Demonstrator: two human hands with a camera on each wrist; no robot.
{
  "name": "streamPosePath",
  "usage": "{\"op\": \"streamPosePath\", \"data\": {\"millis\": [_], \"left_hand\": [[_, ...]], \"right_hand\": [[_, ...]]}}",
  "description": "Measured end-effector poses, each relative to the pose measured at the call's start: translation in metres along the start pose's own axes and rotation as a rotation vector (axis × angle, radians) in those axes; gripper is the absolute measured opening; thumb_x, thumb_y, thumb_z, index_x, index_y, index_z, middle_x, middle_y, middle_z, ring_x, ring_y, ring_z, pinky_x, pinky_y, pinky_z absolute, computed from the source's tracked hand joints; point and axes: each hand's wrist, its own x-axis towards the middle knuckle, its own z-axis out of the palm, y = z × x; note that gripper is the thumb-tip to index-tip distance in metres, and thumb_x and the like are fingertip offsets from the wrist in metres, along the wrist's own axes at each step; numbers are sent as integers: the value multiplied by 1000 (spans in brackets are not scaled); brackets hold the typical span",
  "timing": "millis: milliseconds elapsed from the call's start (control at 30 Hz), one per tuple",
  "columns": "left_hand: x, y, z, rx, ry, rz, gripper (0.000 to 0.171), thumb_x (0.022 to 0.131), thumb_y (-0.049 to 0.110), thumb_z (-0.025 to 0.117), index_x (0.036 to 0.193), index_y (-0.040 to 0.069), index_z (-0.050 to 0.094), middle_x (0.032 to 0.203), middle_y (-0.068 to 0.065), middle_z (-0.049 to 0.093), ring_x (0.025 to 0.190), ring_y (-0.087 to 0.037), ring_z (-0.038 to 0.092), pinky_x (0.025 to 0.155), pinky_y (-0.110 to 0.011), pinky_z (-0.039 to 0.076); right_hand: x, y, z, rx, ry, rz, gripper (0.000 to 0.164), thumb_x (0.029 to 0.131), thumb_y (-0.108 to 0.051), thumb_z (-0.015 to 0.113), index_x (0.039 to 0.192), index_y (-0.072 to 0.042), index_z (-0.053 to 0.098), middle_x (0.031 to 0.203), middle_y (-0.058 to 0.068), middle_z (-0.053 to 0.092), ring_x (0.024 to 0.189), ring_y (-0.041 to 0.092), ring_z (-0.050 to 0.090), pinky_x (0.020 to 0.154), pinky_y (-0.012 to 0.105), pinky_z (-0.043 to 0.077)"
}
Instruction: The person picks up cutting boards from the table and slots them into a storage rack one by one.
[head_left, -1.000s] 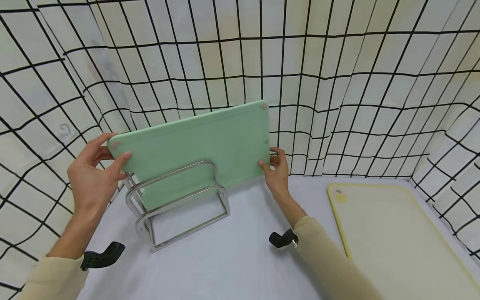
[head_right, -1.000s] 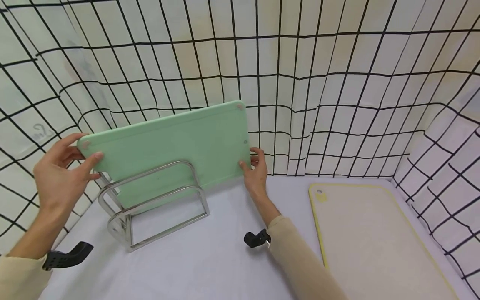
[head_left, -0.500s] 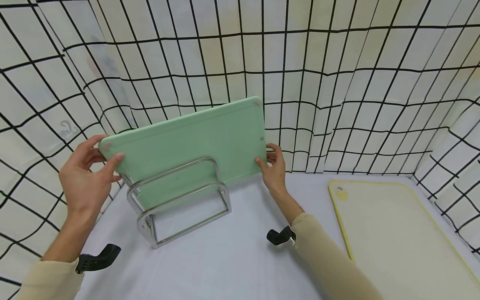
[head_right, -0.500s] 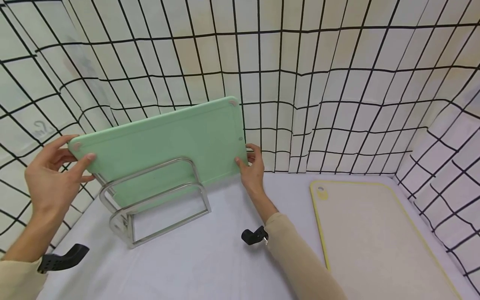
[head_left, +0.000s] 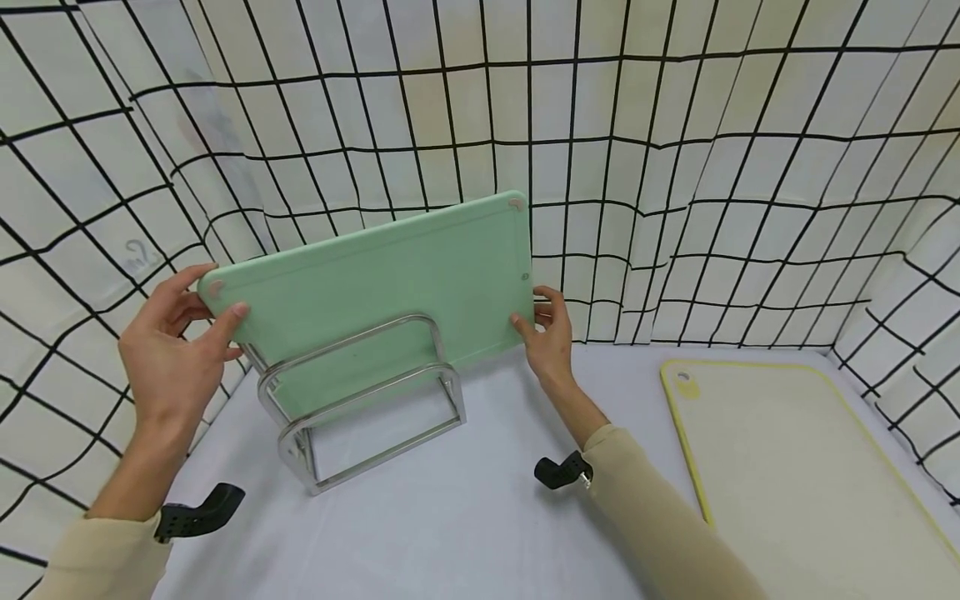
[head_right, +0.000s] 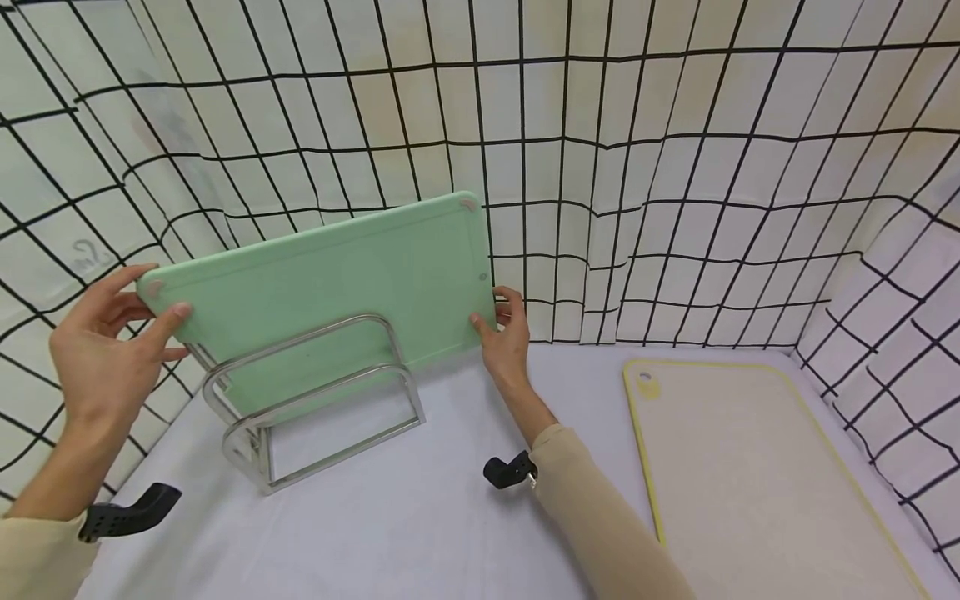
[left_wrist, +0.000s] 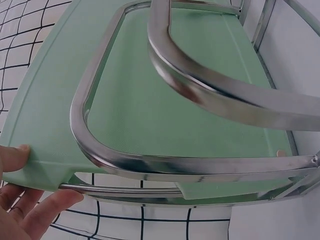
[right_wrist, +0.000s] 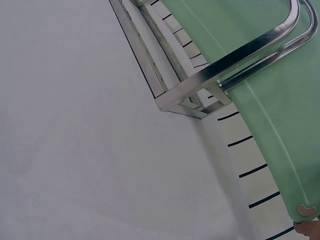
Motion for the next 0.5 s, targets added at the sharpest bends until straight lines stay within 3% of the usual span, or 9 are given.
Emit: {"op": "streamPosePath", "data": {"millis": [500], "left_hand": [[0,3,-7,49,56,-11,56,93,9,76,142,33,64,98,26,59,96,5,57,55,-4,49]], "right_hand": [[-5,-1,11,0,-25,28,51,96,-6,74,141,-17,52,123,15,57,111,25,60,90,34,54]]}}
